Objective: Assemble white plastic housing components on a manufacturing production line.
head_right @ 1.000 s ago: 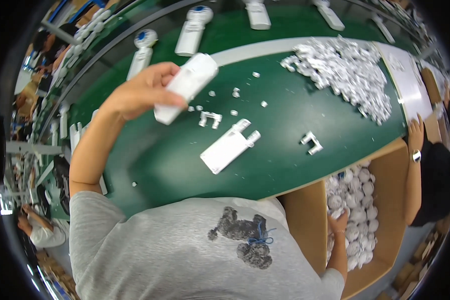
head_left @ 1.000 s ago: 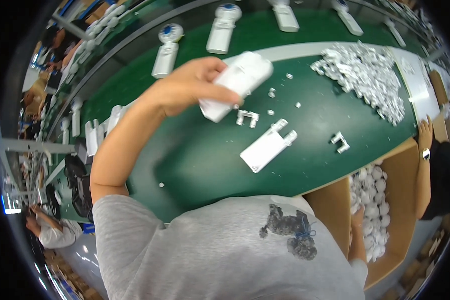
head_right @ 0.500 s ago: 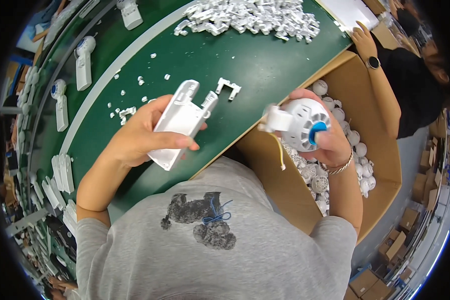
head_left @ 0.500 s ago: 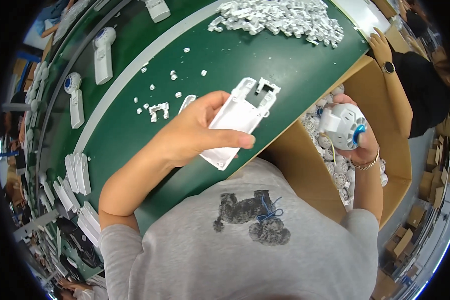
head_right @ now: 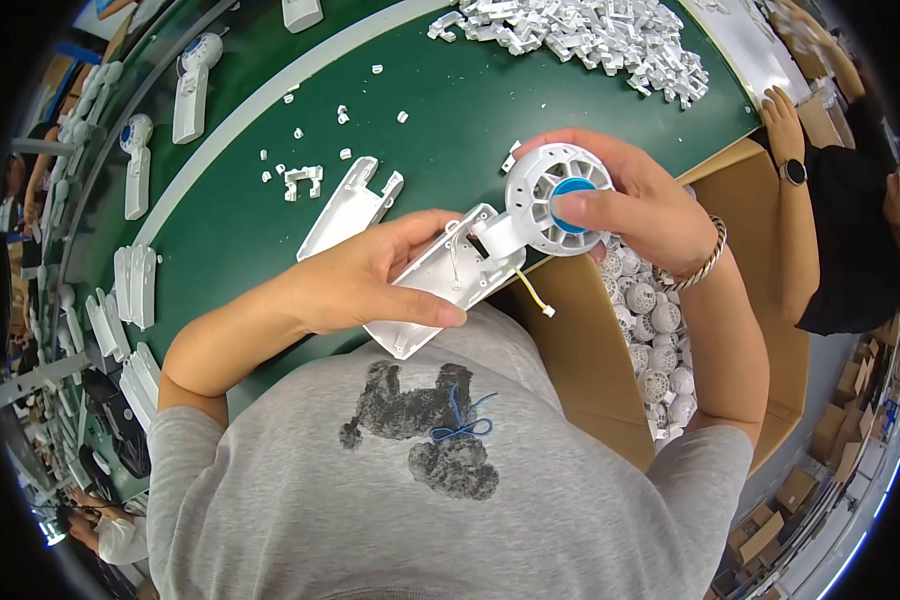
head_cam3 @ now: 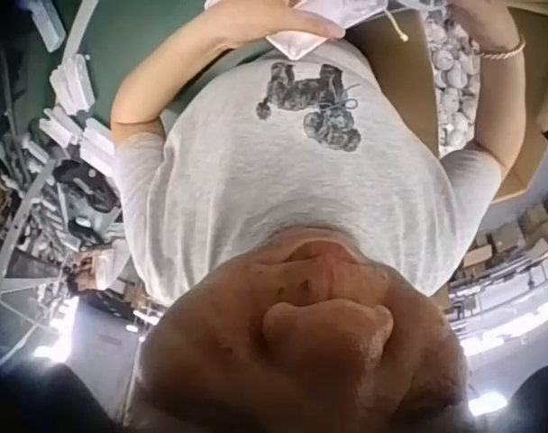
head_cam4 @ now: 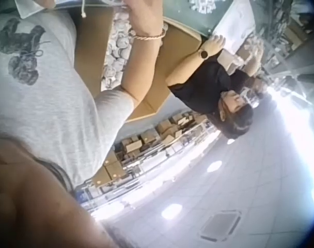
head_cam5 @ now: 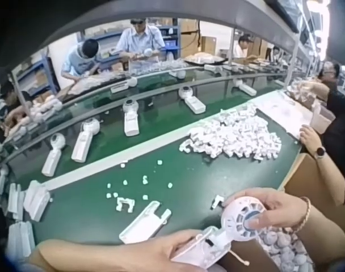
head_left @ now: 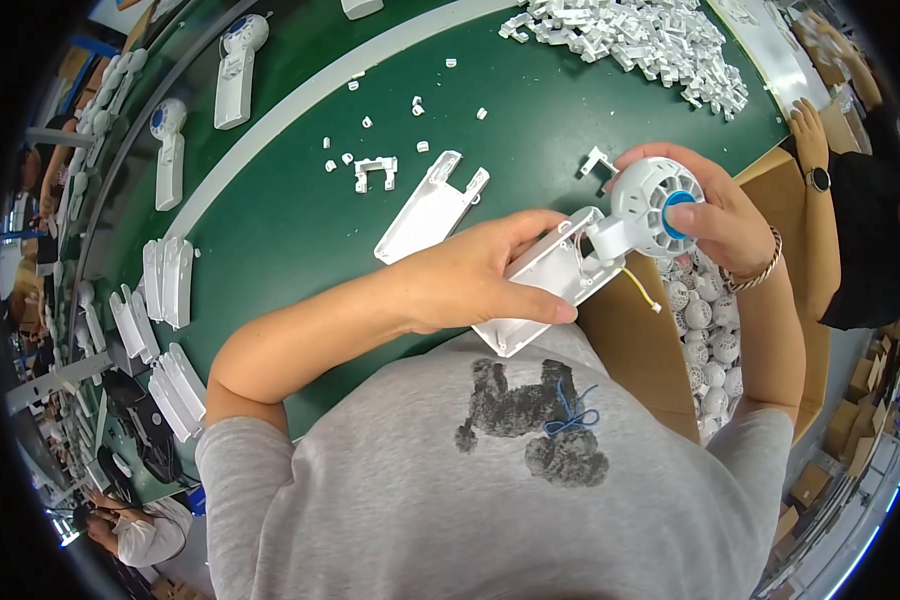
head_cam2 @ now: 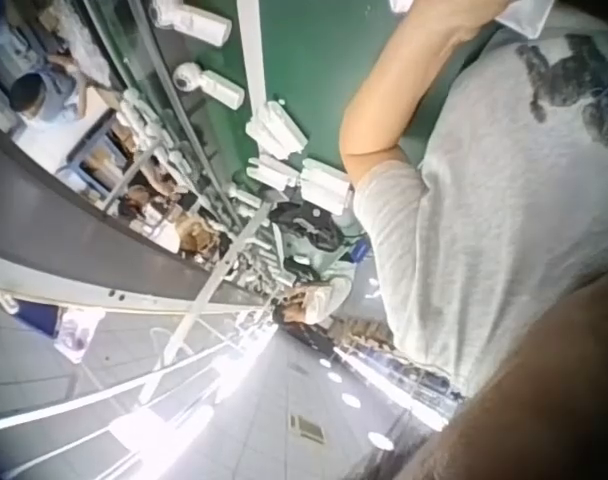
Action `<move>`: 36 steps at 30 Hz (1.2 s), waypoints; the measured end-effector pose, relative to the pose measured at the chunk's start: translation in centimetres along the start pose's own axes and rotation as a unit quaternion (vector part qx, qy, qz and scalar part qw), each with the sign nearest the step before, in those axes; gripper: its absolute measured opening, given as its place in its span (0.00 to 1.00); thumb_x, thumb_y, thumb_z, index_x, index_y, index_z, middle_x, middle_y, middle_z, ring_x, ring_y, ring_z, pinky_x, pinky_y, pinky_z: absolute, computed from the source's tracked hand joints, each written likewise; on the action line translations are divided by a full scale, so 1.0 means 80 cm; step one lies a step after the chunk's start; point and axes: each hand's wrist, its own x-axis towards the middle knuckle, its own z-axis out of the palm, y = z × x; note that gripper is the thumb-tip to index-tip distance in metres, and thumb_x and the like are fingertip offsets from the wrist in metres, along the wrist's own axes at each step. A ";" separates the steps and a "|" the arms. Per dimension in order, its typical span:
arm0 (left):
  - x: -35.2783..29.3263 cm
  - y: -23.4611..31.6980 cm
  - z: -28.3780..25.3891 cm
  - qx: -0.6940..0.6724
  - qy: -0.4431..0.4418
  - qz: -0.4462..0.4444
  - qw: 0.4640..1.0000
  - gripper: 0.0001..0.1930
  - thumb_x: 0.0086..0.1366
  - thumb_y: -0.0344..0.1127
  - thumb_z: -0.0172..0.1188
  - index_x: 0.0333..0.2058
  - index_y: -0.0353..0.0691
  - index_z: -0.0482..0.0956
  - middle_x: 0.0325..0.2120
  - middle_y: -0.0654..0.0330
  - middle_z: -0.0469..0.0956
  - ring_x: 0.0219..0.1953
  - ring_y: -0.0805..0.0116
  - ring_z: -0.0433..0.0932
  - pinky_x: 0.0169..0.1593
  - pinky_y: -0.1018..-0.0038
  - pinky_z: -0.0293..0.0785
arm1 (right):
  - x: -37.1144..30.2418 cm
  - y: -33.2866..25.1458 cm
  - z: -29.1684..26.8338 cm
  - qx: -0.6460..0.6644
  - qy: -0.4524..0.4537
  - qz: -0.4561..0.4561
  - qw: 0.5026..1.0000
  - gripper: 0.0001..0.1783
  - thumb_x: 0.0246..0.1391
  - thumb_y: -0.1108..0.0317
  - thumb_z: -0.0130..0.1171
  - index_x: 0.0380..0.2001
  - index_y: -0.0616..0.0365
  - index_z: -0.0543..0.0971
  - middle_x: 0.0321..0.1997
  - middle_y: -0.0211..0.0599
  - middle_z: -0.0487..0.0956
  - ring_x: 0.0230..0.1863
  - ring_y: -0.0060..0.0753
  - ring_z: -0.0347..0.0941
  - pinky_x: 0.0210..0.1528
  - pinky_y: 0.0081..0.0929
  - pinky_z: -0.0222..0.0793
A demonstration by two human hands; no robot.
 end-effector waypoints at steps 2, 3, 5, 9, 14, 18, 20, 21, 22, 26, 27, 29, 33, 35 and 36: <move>0.000 -0.007 0.000 -0.006 -0.004 0.004 1.000 0.34 0.48 0.28 0.64 0.53 0.32 0.58 0.40 0.57 0.71 0.43 0.73 0.69 0.45 0.78 0.66 | 0.001 -0.003 0.002 -0.029 -0.011 0.025 0.999 0.35 0.39 0.56 0.60 0.49 0.66 0.65 0.44 0.43 0.73 0.44 0.29 0.71 0.46 0.23 0.66; 0.001 -0.009 0.000 -0.011 -0.007 0.007 1.000 0.32 0.49 0.29 0.64 0.52 0.32 0.59 0.39 0.57 0.71 0.42 0.74 0.70 0.44 0.79 0.66 | 0.001 -0.003 0.002 -0.029 -0.009 0.026 0.999 0.35 0.39 0.56 0.60 0.49 0.66 0.65 0.44 0.43 0.73 0.44 0.29 0.71 0.46 0.23 0.66; 0.002 -0.012 0.001 -0.016 -0.014 0.009 1.000 0.31 0.50 0.30 0.63 0.52 0.32 0.59 0.39 0.58 0.72 0.41 0.74 0.70 0.43 0.80 0.67 | 0.000 -0.003 0.002 -0.024 -0.025 0.057 0.998 0.34 0.39 0.58 0.59 0.49 0.66 0.65 0.43 0.41 0.73 0.43 0.28 0.71 0.46 0.22 0.66; 0.007 -0.015 0.007 -0.068 -0.020 -0.021 0.997 0.21 0.53 0.34 0.61 0.44 0.32 0.67 0.33 0.60 0.75 0.35 0.76 0.73 0.36 0.82 0.69 | -0.004 -0.004 0.012 -0.014 -0.047 0.091 0.995 0.31 0.40 0.63 0.58 0.49 0.65 0.65 0.42 0.39 0.73 0.42 0.25 0.71 0.45 0.21 0.66; 0.014 -0.015 0.017 -0.011 -0.005 -0.049 0.999 0.13 0.58 0.33 0.56 0.40 0.34 0.71 0.32 0.59 0.76 0.33 0.74 0.76 0.38 0.81 0.72 | -0.003 0.011 0.032 -0.015 -0.044 0.051 0.998 0.25 0.40 0.68 0.60 0.46 0.58 0.70 0.39 0.33 0.74 0.38 0.25 0.69 0.43 0.22 0.65; 0.019 -0.031 0.015 0.003 0.028 -0.023 0.999 0.12 0.58 0.37 0.55 0.36 0.34 0.73 0.29 0.59 0.77 0.31 0.75 0.75 0.35 0.81 0.71 | -0.002 -0.006 0.053 -0.529 0.033 -0.365 0.766 0.20 0.37 0.68 0.64 0.39 0.51 0.76 0.36 0.29 0.74 0.34 0.30 0.66 0.42 0.27 0.60; 0.026 -0.038 0.015 -0.008 0.036 0.012 0.999 0.14 0.57 0.40 0.56 0.32 0.33 0.74 0.24 0.60 0.76 0.27 0.76 0.73 0.30 0.80 0.69 | -0.001 0.000 0.059 -0.510 0.007 -0.373 0.775 0.15 0.33 0.66 0.65 0.32 0.48 0.80 0.30 0.27 0.73 0.32 0.34 0.64 0.43 0.32 0.57; 0.027 -0.040 0.015 -0.007 0.035 0.012 0.999 0.14 0.57 0.40 0.56 0.32 0.33 0.74 0.24 0.60 0.76 0.27 0.76 0.73 0.30 0.80 0.69 | 0.000 0.005 0.061 -0.502 0.005 -0.374 0.780 0.14 0.34 0.67 0.64 0.30 0.49 0.80 0.29 0.26 0.73 0.32 0.34 0.65 0.42 0.31 0.57; 0.028 -0.041 0.016 0.025 0.044 0.016 0.999 0.13 0.57 0.40 0.56 0.32 0.33 0.74 0.24 0.60 0.76 0.27 0.76 0.73 0.31 0.80 0.69 | 0.001 0.009 0.062 -0.493 0.002 -0.374 0.786 0.12 0.34 0.67 0.64 0.29 0.49 0.80 0.27 0.26 0.73 0.32 0.33 0.65 0.42 0.31 0.57; 0.031 -0.043 0.015 0.109 0.062 0.033 0.992 0.13 0.56 0.39 0.56 0.31 0.33 0.74 0.24 0.60 0.76 0.28 0.74 0.73 0.32 0.78 0.68 | 0.005 0.000 0.065 -0.527 0.080 -0.333 0.778 0.08 0.36 0.68 0.64 0.25 0.52 0.79 0.23 0.27 0.73 0.32 0.30 0.65 0.41 0.28 0.59; 0.032 -0.043 0.015 0.129 0.064 0.041 0.989 0.13 0.56 0.39 0.56 0.30 0.33 0.74 0.25 0.60 0.76 0.27 0.74 0.73 0.32 0.78 0.68 | 0.006 -0.002 0.065 -0.546 0.119 -0.311 0.769 0.07 0.37 0.69 0.63 0.24 0.53 0.79 0.23 0.27 0.73 0.32 0.30 0.66 0.40 0.27 0.59; 0.034 -0.044 0.014 0.149 0.065 0.050 0.985 0.12 0.56 0.39 0.56 0.30 0.33 0.74 0.25 0.60 0.76 0.27 0.73 0.72 0.32 0.77 0.68 | 0.015 -0.001 0.062 -0.503 0.111 -0.279 0.810 0.06 0.38 0.69 0.63 0.24 0.55 0.78 0.23 0.28 0.74 0.31 0.28 0.66 0.39 0.25 0.60; 0.036 -0.049 0.009 0.057 0.098 0.050 0.992 0.13 0.58 0.39 0.56 0.32 0.33 0.74 0.25 0.60 0.75 0.28 0.72 0.74 0.31 0.78 0.69 | 0.048 0.010 0.020 -0.308 0.132 -0.167 0.927 0.06 0.43 0.70 0.60 0.28 0.58 0.77 0.25 0.32 0.74 0.28 0.25 0.67 0.35 0.19 0.63; 0.035 -0.048 0.005 -0.082 0.092 0.005 0.992 0.14 0.59 0.38 0.53 0.38 0.33 0.71 0.30 0.57 0.76 0.31 0.70 0.76 0.34 0.76 0.73 | 0.048 0.021 -0.012 -0.306 0.191 -0.112 0.926 0.12 0.44 0.69 0.58 0.34 0.60 0.75 0.27 0.33 0.74 0.26 0.21 0.67 0.32 0.16 0.64; 0.034 -0.048 0.004 -0.152 0.088 -0.017 0.984 0.15 0.60 0.37 0.52 0.42 0.34 0.69 0.33 0.55 0.76 0.32 0.69 0.77 0.35 0.74 0.75 | 0.047 0.029 -0.013 -0.307 0.190 -0.112 0.926 0.12 0.44 0.69 0.58 0.34 0.60 0.75 0.27 0.33 0.74 0.26 0.21 0.67 0.32 0.16 0.64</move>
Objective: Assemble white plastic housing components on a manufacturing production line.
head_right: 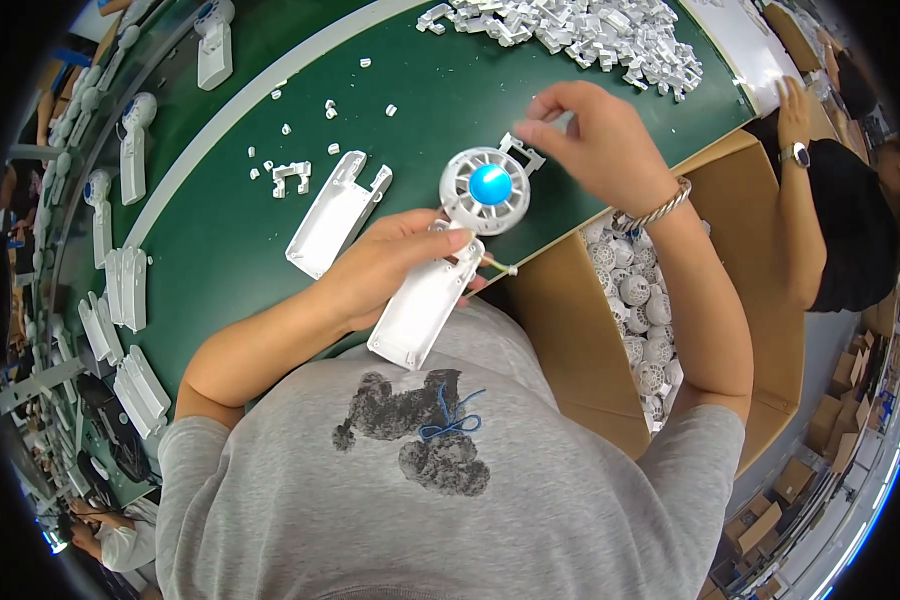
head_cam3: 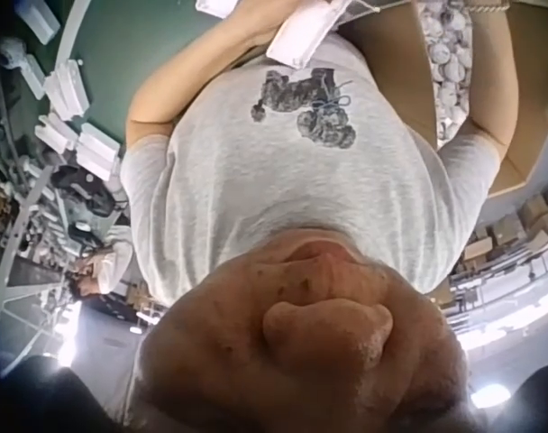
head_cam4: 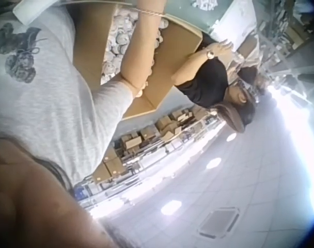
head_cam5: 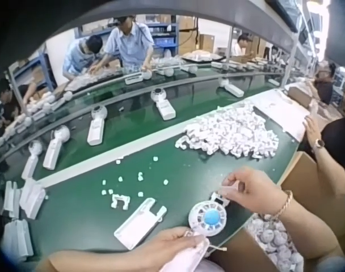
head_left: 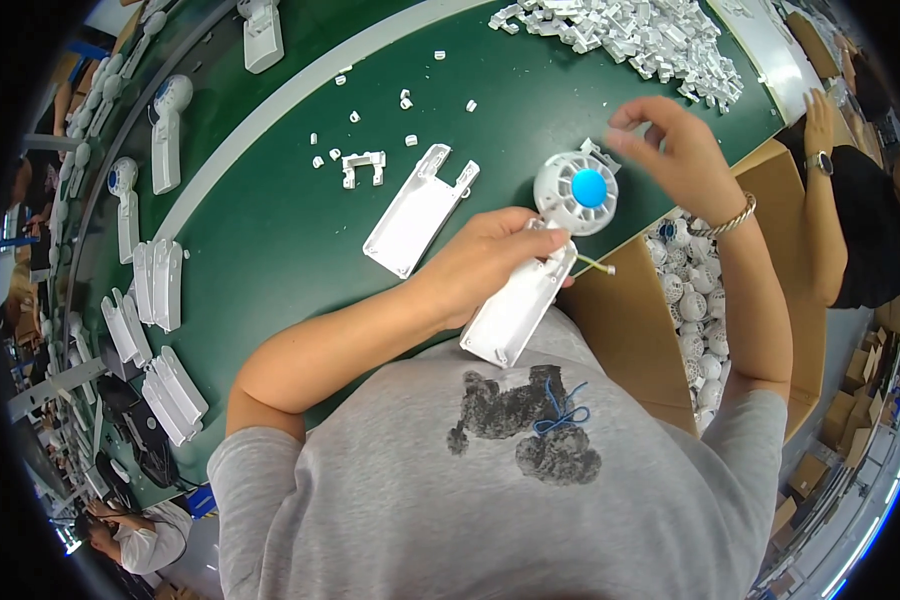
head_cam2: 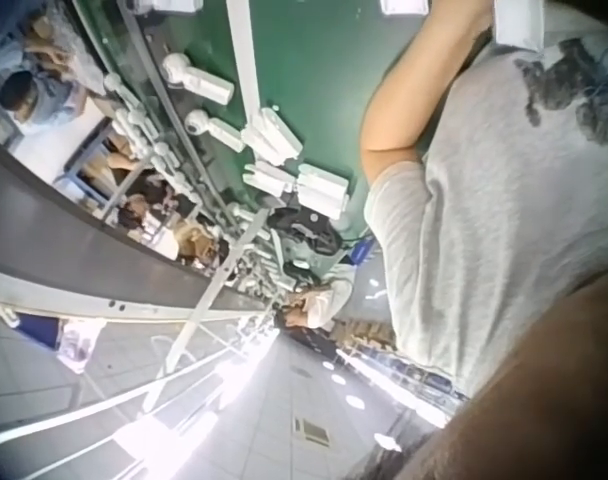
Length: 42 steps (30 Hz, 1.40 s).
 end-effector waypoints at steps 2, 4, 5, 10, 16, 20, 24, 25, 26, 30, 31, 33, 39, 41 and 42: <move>-0.001 0.002 0.003 -0.021 0.011 0.006 1.000 0.14 0.60 0.37 0.52 0.40 0.33 0.69 0.32 0.56 0.75 0.32 0.69 0.77 0.34 0.75 0.75 | -0.010 0.008 0.009 -0.156 0.014 -0.069 0.985 0.12 0.43 0.70 0.58 0.34 0.59 0.74 0.27 0.32 0.74 0.24 0.19 0.67 0.29 0.17 0.64; -0.002 0.005 0.007 -0.060 0.034 0.016 0.997 0.13 0.60 0.37 0.52 0.38 0.33 0.70 0.30 0.57 0.74 0.34 0.70 0.76 0.31 0.76 0.75 | -0.011 0.012 0.014 -0.225 0.011 -0.086 0.970 0.11 0.41 0.72 0.58 0.33 0.59 0.74 0.30 0.31 0.74 0.22 0.15 0.66 0.24 0.17 0.64; -0.003 0.006 0.008 -0.061 0.035 0.016 0.997 0.13 0.60 0.37 0.52 0.38 0.33 0.70 0.30 0.57 0.74 0.34 0.70 0.76 0.31 0.76 0.75 | -0.010 0.013 0.014 -0.224 0.011 -0.087 0.971 0.11 0.41 0.72 0.58 0.33 0.59 0.74 0.30 0.31 0.74 0.22 0.15 0.66 0.24 0.17 0.64; 0.000 0.009 0.009 -0.075 0.035 0.027 0.996 0.15 0.60 0.37 0.51 0.42 0.33 0.67 0.34 0.53 0.74 0.36 0.66 0.76 0.34 0.73 0.75 | -0.024 -0.004 -0.011 -0.012 -0.032 0.077 0.996 0.11 0.43 0.76 0.55 0.34 0.61 0.73 0.38 0.34 0.74 0.23 0.16 0.67 0.26 0.16 0.65; 0.012 0.015 0.007 -0.101 0.066 0.036 0.992 0.14 0.60 0.37 0.51 0.41 0.33 0.66 0.33 0.55 0.73 0.35 0.67 0.76 0.31 0.75 0.75 | -0.039 -0.003 -0.013 0.097 0.031 -0.062 0.993 0.13 0.46 0.83 0.46 0.35 0.59 0.73 0.41 0.34 0.74 0.33 0.18 0.69 0.36 0.15 0.66; 0.027 0.024 0.015 -0.122 0.072 0.024 0.990 0.14 0.60 0.37 0.51 0.41 0.34 0.66 0.34 0.55 0.73 0.36 0.67 0.76 0.32 0.74 0.75 | 0.006 0.035 -0.030 -0.297 -0.067 -0.258 0.917 0.17 0.44 0.86 0.47 0.38 0.58 0.73 0.45 0.39 0.72 0.43 0.32 0.69 0.44 0.23 0.65; 0.034 0.023 0.016 -0.128 0.080 0.026 0.988 0.14 0.61 0.37 0.50 0.41 0.34 0.66 0.34 0.55 0.73 0.36 0.67 0.76 0.33 0.74 0.75 | 0.007 0.041 -0.034 -0.348 -0.045 -0.314 0.882 0.19 0.42 0.85 0.52 0.40 0.58 0.73 0.46 0.41 0.72 0.44 0.40 0.68 0.45 0.29 0.65; 0.035 0.022 0.016 -0.129 0.082 0.030 0.988 0.14 0.61 0.37 0.50 0.41 0.34 0.66 0.34 0.55 0.73 0.36 0.67 0.76 0.33 0.74 0.75 | 0.004 0.039 -0.034 -0.328 -0.013 -0.311 0.892 0.20 0.41 0.84 0.54 0.41 0.58 0.73 0.47 0.42 0.71 0.44 0.42 0.68 0.45 0.30 0.65; 0.035 0.021 0.016 -0.133 0.088 0.036 0.987 0.14 0.61 0.37 0.50 0.41 0.34 0.66 0.34 0.55 0.73 0.36 0.67 0.76 0.33 0.74 0.75 | -0.002 0.036 -0.030 -0.328 -0.014 -0.316 0.890 0.20 0.41 0.84 0.54 0.41 0.58 0.73 0.47 0.42 0.71 0.44 0.42 0.68 0.45 0.30 0.65; 0.031 0.017 0.015 -0.142 0.092 0.054 0.984 0.14 0.61 0.37 0.50 0.41 0.34 0.66 0.34 0.55 0.73 0.36 0.67 0.76 0.33 0.74 0.75 | -0.031 0.022 0.009 -0.220 0.094 -0.194 0.951 0.22 0.38 0.78 0.60 0.41 0.57 0.74 0.46 0.41 0.72 0.43 0.41 0.70 0.43 0.31 0.66; 0.023 0.015 0.012 -0.140 0.091 0.055 0.984 0.14 0.61 0.37 0.49 0.41 0.34 0.66 0.34 0.55 0.73 0.36 0.67 0.76 0.34 0.74 0.75 | -0.036 0.022 0.023 -0.219 0.094 -0.189 0.953 0.22 0.38 0.78 0.60 0.41 0.57 0.74 0.46 0.41 0.72 0.43 0.41 0.70 0.43 0.31 0.66; 0.022 0.016 0.010 -0.140 0.086 0.060 0.985 0.14 0.61 0.37 0.49 0.41 0.34 0.66 0.34 0.55 0.73 0.36 0.68 0.76 0.34 0.74 0.75 | -0.034 0.030 0.038 -0.263 0.105 -0.214 0.935 0.20 0.38 0.78 0.60 0.40 0.58 0.74 0.43 0.40 0.74 0.41 0.42 0.70 0.44 0.30 0.67; 0.020 0.021 0.006 -0.141 0.079 0.050 0.986 0.15 0.62 0.37 0.48 0.42 0.33 0.65 0.37 0.53 0.73 0.39 0.65 0.75 0.38 0.71 0.75 | -0.044 -0.003 0.021 -0.138 0.159 -0.080 0.974 0.17 0.38 0.79 0.59 0.37 0.62 0.75 0.38 0.39 0.77 0.37 0.36 0.73 0.40 0.25 0.67; 0.020 0.017 0.004 -0.150 0.074 0.046 0.985 0.13 0.62 0.36 0.48 0.42 0.34 0.66 0.39 0.53 0.73 0.40 0.65 0.74 0.41 0.71 0.74 | -0.066 -0.047 0.018 -0.117 0.090 -0.144 0.978 0.17 0.37 0.81 0.58 0.36 0.63 0.75 0.36 0.40 0.77 0.37 0.36 0.73 0.39 0.25 0.67; 0.019 0.015 0.003 -0.153 0.078 0.045 0.984 0.13 0.62 0.36 0.48 0.42 0.34 0.66 0.39 0.53 0.73 0.40 0.65 0.74 0.41 0.71 0.74 | -0.073 -0.065 0.023 -0.080 0.052 -0.162 0.982 0.16 0.37 0.79 0.60 0.36 0.59 0.76 0.35 0.38 0.77 0.37 0.36 0.73 0.39 0.26 0.67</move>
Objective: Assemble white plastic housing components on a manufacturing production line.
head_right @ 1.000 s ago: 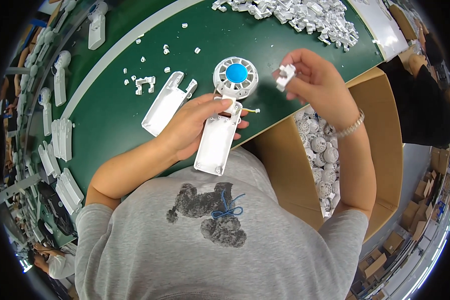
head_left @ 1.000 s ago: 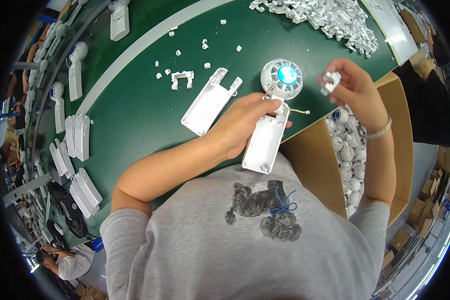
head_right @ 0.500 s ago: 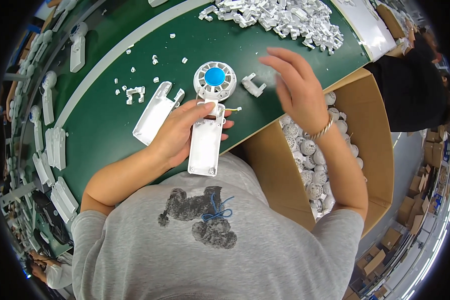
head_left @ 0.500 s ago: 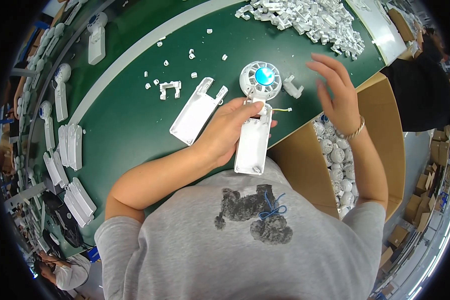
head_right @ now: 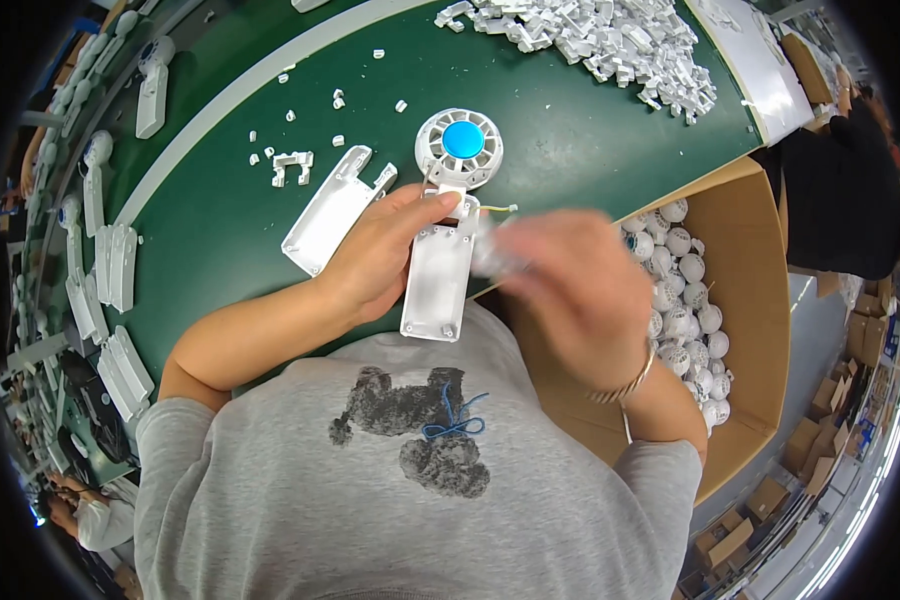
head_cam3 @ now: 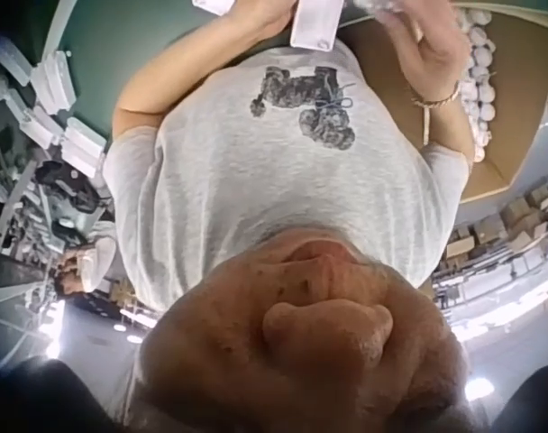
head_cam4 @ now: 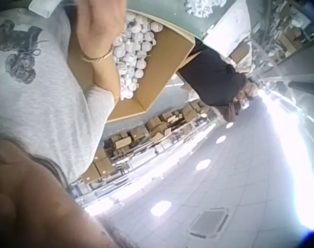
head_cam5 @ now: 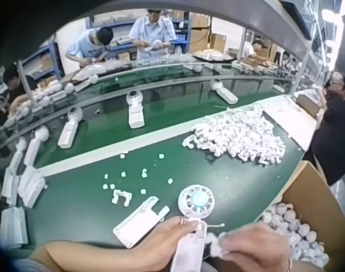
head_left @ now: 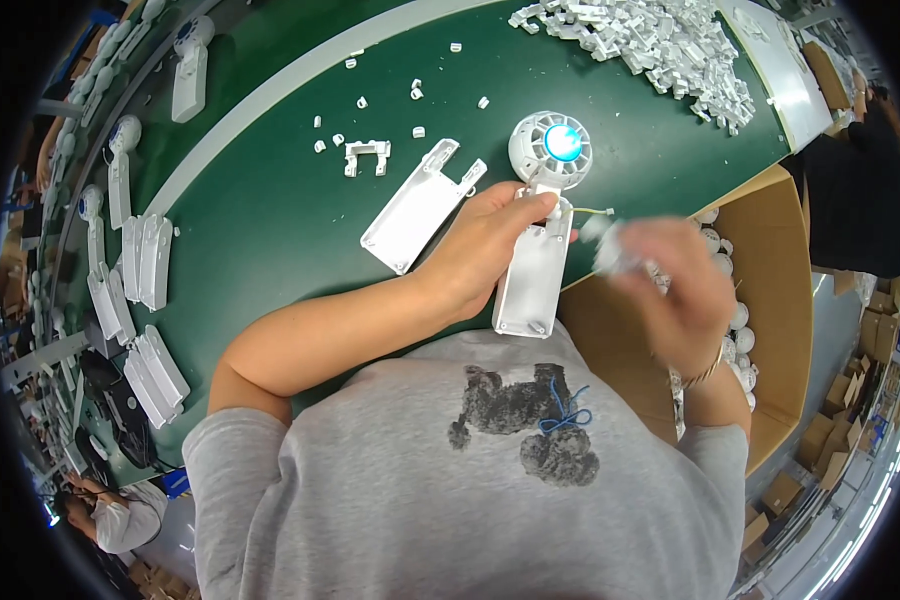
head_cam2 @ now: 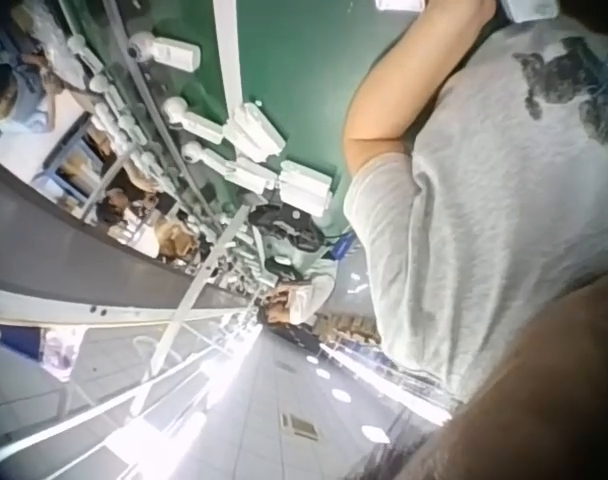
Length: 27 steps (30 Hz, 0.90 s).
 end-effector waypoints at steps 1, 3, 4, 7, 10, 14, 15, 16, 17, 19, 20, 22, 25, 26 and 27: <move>0.000 0.001 0.000 0.013 0.001 0.004 1.000 0.13 0.62 0.36 0.48 0.41 0.34 0.66 0.38 0.53 0.73 0.39 0.66 0.74 0.40 0.72 0.74 | 0.001 -0.016 0.005 0.040 -0.026 -0.015 0.999 0.16 0.37 0.76 0.61 0.35 0.56 0.77 0.34 0.36 0.77 0.36 0.37 0.73 0.40 0.27 0.67; 0.001 0.002 0.002 0.040 0.003 0.014 0.999 0.12 0.61 0.35 0.47 0.40 0.35 0.67 0.37 0.55 0.73 0.37 0.68 0.75 0.39 0.74 0.73 | -0.001 -0.008 0.028 0.041 -0.009 -0.012 0.999 0.16 0.36 0.75 0.61 0.35 0.55 0.77 0.33 0.34 0.77 0.35 0.35 0.72 0.38 0.27 0.67; 0.001 0.001 0.002 0.041 0.002 0.013 0.999 0.12 0.61 0.35 0.47 0.40 0.35 0.67 0.37 0.55 0.73 0.37 0.68 0.75 0.39 0.74 0.73 | 0.001 -0.001 0.035 0.002 0.010 -0.010 1.000 0.16 0.36 0.77 0.61 0.35 0.58 0.77 0.33 0.36 0.77 0.34 0.36 0.72 0.37 0.27 0.67; 0.006 -0.005 -0.002 0.016 0.015 0.022 1.000 0.12 0.61 0.36 0.45 0.39 0.35 0.68 0.35 0.57 0.73 0.34 0.71 0.74 0.38 0.75 0.72 | 0.006 0.017 0.046 -0.070 0.041 -0.016 0.997 0.16 0.36 0.80 0.60 0.35 0.62 0.76 0.33 0.40 0.77 0.33 0.37 0.71 0.36 0.28 0.66; 0.010 -0.007 0.008 -0.037 0.037 0.018 0.998 0.12 0.61 0.37 0.44 0.36 0.35 0.68 0.30 0.59 0.71 0.31 0.74 0.71 0.35 0.77 0.70 | 0.004 0.024 0.046 -0.141 0.050 -0.074 0.986 0.18 0.35 0.79 0.60 0.35 0.61 0.76 0.34 0.38 0.77 0.33 0.35 0.71 0.34 0.28 0.65; 0.019 -0.011 0.008 -0.063 0.044 0.007 0.997 0.11 0.61 0.38 0.44 0.34 0.34 0.68 0.27 0.60 0.70 0.29 0.76 0.69 0.33 0.78 0.68 | 0.001 0.030 0.045 -0.199 0.024 -0.131 0.971 0.18 0.35 0.78 0.60 0.36 0.60 0.77 0.35 0.36 0.76 0.32 0.33 0.71 0.34 0.26 0.63; 0.022 -0.012 0.007 -0.061 0.041 0.003 0.997 0.11 0.61 0.37 0.44 0.33 0.35 0.68 0.27 0.61 0.70 0.29 0.77 0.69 0.33 0.78 0.68 | 0.001 0.030 0.044 -0.198 0.024 -0.131 0.971 0.18 0.35 0.78 0.60 0.36 0.60 0.77 0.35 0.36 0.76 0.32 0.33 0.71 0.34 0.26 0.63; 0.024 -0.013 0.007 -0.061 0.042 0.002 0.997 0.11 0.61 0.37 0.44 0.33 0.35 0.68 0.27 0.61 0.70 0.29 0.77 0.69 0.33 0.78 0.68 | 0.002 0.028 0.043 -0.209 0.015 -0.130 0.969 0.18 0.35 0.78 0.59 0.36 0.60 0.77 0.35 0.36 0.76 0.32 0.32 0.71 0.34 0.26 0.63; 0.026 -0.014 0.006 -0.053 0.042 0.004 0.998 0.12 0.61 0.38 0.44 0.33 0.35 0.68 0.27 0.61 0.70 0.29 0.77 0.69 0.33 0.79 0.68 | 0.003 0.026 0.041 -0.220 0.006 -0.130 0.967 0.19 0.35 0.77 0.59 0.37 0.60 0.77 0.36 0.35 0.76 0.32 0.32 0.71 0.34 0.26 0.63; 0.029 -0.014 0.010 -0.035 0.041 0.006 0.999 0.13 0.62 0.40 0.43 0.34 0.35 0.68 0.27 0.62 0.70 0.29 0.78 0.69 0.32 0.79 0.67 | 0.003 0.026 0.039 -0.231 -0.002 -0.127 0.965 0.19 0.35 0.77 0.59 0.37 0.60 0.77 0.36 0.35 0.76 0.32 0.31 0.71 0.34 0.26 0.63; 0.030 -0.013 0.012 -0.034 0.042 0.005 0.999 0.13 0.62 0.40 0.43 0.34 0.35 0.68 0.27 0.62 0.70 0.29 0.78 0.69 0.32 0.79 0.67 | 0.003 0.026 0.038 -0.232 -0.007 -0.128 0.964 0.18 0.35 0.76 0.59 0.36 0.60 0.77 0.36 0.35 0.76 0.33 0.31 0.71 0.34 0.26 0.63; 0.030 -0.011 0.017 -0.019 0.006 0.009 1.000 0.14 0.63 0.42 0.45 0.35 0.34 0.68 0.28 0.63 0.71 0.29 0.78 0.69 0.32 0.80 0.68 | 0.002 0.028 0.036 -0.234 -0.017 -0.128 0.964 0.17 0.36 0.76 0.58 0.36 0.60 0.77 0.36 0.36 0.76 0.33 0.32 0.71 0.33 0.26 0.63; 0.028 -0.011 0.022 0.008 -0.023 0.011 1.000 0.15 0.63 0.42 0.48 0.37 0.34 0.68 0.29 0.63 0.72 0.30 0.78 0.71 0.32 0.81 0.69 | 0.003 0.048 0.021 -0.154 -0.047 -0.144 0.976 0.16 0.36 0.76 0.59 0.35 0.60 0.77 0.36 0.36 0.76 0.34 0.33 0.71 0.34 0.26 0.63; 0.027 -0.012 0.022 0.024 -0.036 0.009 0.999 0.15 0.62 0.42 0.49 0.38 0.34 0.68 0.29 0.62 0.72 0.31 0.78 0.72 0.33 0.81 0.70 | 0.002 0.055 0.015 -0.115 -0.064 -0.152 0.980 0.15 0.37 0.76 0.59 0.34 0.60 0.77 0.36 0.36 0.76 0.35 0.34 0.71 0.35 0.25 0.63; 0.026 -0.011 0.020 0.040 -0.048 0.008 0.998 0.16 0.62 0.42 0.50 0.39 0.34 0.68 0.30 0.62 0.73 0.32 0.78 0.72 0.33 0.81 0.71 | 0.000 0.060 0.007 -0.090 -0.017 -0.106 0.990 0.16 0.37 0.74 0.60 0.35 0.59 0.76 0.39 0.37 0.74 0.36 0.33 0.71 0.36 0.25 0.63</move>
